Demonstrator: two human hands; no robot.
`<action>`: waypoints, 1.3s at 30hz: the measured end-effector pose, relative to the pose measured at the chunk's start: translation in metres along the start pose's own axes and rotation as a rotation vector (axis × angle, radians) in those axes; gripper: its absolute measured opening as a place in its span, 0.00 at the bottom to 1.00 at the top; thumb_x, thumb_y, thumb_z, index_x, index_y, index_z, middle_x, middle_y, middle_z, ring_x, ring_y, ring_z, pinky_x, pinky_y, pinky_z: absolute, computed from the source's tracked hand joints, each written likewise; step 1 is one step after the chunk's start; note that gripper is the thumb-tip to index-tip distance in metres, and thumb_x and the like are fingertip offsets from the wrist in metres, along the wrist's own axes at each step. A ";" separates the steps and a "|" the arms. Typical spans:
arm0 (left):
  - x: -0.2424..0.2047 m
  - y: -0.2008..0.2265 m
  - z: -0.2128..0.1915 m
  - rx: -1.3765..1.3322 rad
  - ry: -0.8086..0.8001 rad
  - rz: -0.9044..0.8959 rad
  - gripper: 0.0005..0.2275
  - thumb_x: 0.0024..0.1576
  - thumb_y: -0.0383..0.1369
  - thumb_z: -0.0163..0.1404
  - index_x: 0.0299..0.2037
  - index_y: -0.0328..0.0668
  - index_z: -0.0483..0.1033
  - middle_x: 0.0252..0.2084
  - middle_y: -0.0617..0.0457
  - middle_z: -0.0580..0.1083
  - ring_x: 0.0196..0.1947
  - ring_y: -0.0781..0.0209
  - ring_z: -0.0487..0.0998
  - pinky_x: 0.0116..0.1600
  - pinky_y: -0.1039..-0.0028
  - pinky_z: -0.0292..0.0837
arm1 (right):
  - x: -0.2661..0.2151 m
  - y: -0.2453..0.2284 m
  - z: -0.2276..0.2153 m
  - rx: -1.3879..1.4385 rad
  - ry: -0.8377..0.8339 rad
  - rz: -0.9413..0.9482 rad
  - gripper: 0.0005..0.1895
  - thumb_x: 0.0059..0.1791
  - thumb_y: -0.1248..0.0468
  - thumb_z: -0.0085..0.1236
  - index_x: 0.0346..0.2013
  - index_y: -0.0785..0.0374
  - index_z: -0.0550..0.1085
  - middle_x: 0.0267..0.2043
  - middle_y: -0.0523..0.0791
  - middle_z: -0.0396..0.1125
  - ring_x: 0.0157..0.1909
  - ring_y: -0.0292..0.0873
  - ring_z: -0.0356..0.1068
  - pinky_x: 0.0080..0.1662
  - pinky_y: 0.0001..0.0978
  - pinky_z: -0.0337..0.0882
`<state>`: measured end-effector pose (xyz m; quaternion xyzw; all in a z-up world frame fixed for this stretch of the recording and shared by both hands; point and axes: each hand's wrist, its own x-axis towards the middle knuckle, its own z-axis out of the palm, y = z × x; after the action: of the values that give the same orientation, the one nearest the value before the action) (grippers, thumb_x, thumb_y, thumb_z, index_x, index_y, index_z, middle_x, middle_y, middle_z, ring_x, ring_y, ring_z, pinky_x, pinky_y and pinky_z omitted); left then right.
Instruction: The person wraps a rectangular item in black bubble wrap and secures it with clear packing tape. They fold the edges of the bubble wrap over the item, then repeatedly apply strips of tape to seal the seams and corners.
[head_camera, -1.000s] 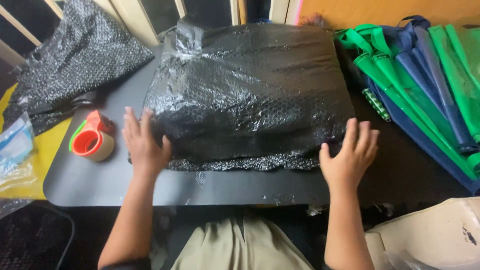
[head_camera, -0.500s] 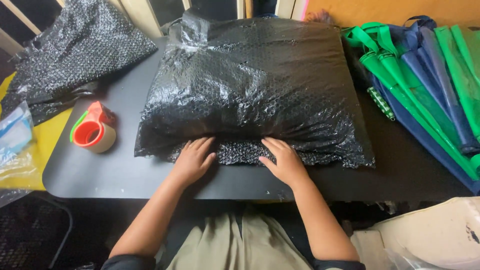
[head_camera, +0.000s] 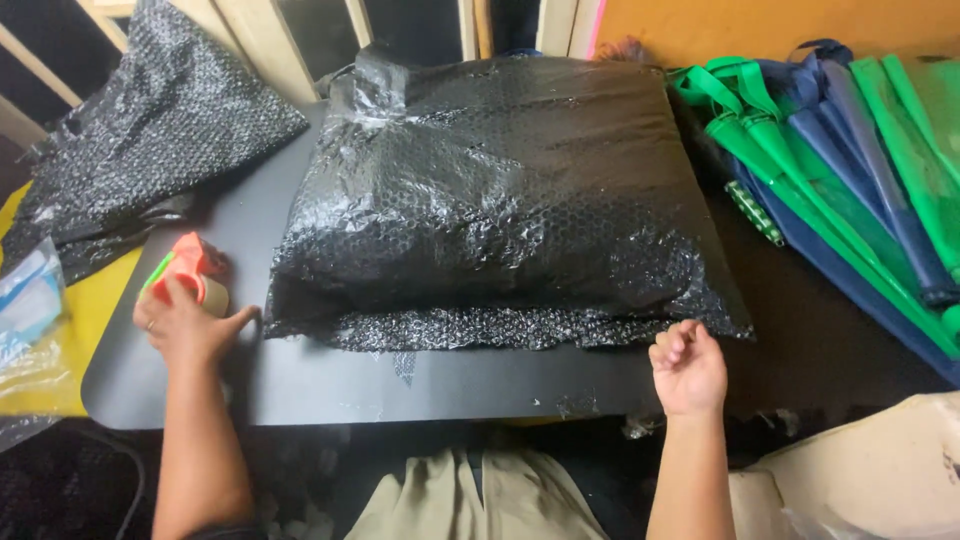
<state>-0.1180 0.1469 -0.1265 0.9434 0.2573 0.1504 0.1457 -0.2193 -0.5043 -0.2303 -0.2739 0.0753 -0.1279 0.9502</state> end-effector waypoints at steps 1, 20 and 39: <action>0.006 0.000 -0.001 0.002 -0.002 0.011 0.49 0.37 0.53 0.67 0.67 0.43 0.54 0.69 0.26 0.50 0.69 0.26 0.44 0.65 0.36 0.52 | 0.002 0.001 0.002 0.005 0.007 -0.008 0.08 0.54 0.59 0.50 0.33 0.57 0.73 0.24 0.40 0.59 0.25 0.34 0.55 0.30 0.24 0.54; -0.128 0.072 0.029 -1.698 -0.954 -0.063 0.39 0.39 0.44 0.62 0.66 0.53 0.66 0.48 0.56 0.73 0.44 0.64 0.73 0.51 0.70 0.71 | -0.028 -0.008 -0.034 0.196 -0.460 -0.061 0.07 0.55 0.57 0.60 0.38 0.55 0.72 0.29 0.38 0.60 0.29 0.31 0.58 0.31 0.16 0.61; -0.255 0.215 0.080 -1.103 -0.829 0.998 0.53 0.32 0.55 0.70 0.69 0.36 0.62 0.63 0.36 0.68 0.62 0.35 0.72 0.64 0.50 0.67 | -0.075 0.019 0.092 -1.131 -0.182 -0.771 0.28 0.41 0.50 0.76 0.39 0.67 0.73 0.38 0.48 0.65 0.33 0.39 0.59 0.37 0.27 0.63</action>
<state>-0.2041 -0.1812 -0.1770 0.7191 -0.3729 -0.0566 0.5837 -0.2677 -0.4214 -0.1576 -0.7443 -0.0521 -0.3743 0.5507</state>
